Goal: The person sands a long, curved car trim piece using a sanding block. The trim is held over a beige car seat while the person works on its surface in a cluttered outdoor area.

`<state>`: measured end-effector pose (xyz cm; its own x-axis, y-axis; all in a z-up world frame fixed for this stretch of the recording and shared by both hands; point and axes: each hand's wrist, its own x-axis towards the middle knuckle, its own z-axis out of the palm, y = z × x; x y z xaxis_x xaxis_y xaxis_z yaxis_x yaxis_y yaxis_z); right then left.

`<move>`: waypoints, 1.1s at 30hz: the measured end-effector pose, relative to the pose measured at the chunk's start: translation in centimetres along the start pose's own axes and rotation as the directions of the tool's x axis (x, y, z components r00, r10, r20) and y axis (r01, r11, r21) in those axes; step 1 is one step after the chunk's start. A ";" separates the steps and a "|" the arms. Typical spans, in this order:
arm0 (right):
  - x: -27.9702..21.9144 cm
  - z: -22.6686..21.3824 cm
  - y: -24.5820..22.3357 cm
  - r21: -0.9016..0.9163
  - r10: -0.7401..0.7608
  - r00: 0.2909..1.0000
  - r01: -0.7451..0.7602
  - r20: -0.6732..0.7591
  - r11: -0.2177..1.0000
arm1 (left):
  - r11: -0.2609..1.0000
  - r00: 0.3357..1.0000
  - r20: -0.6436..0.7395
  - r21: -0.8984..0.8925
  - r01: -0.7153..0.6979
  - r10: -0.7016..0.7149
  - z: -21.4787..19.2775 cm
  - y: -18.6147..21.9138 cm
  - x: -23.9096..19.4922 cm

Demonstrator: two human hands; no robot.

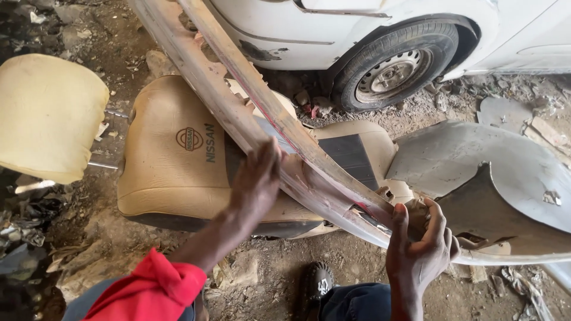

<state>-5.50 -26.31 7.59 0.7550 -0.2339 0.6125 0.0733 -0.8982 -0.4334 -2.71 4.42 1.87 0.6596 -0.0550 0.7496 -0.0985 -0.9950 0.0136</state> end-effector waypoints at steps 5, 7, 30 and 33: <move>0.0 0.0 0.0 0.009 -0.026 1.000 0.026 -0.004 1.000 | 0.977 0.880 0.458 0.212 0.027 -0.124 0.8 -2.5 1.4; -0.4 0.0 0.2 -0.001 -0.028 1.000 0.028 -0.004 1.000 | 0.980 0.877 0.467 0.200 0.019 -0.112 1.0 -2.1 0.8; -0.7 -0.1 0.6 -0.003 -0.060 0.998 0.060 -0.010 0.998 | 0.947 0.905 0.408 0.322 -0.024 -0.116 2.2 -1.9 0.1; -0.6 -0.1 0.5 0.003 0.003 1.000 -0.003 0.024 1.000 | 0.961 0.873 0.466 0.278 0.012 -0.145 -0.3 2.0 -0.3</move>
<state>-5.98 -26.68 7.10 0.7708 -0.2274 0.5952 0.0733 -0.8963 -0.4373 -3.34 2.42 1.84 0.9371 0.0578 0.3442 0.1198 -0.9795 -0.1619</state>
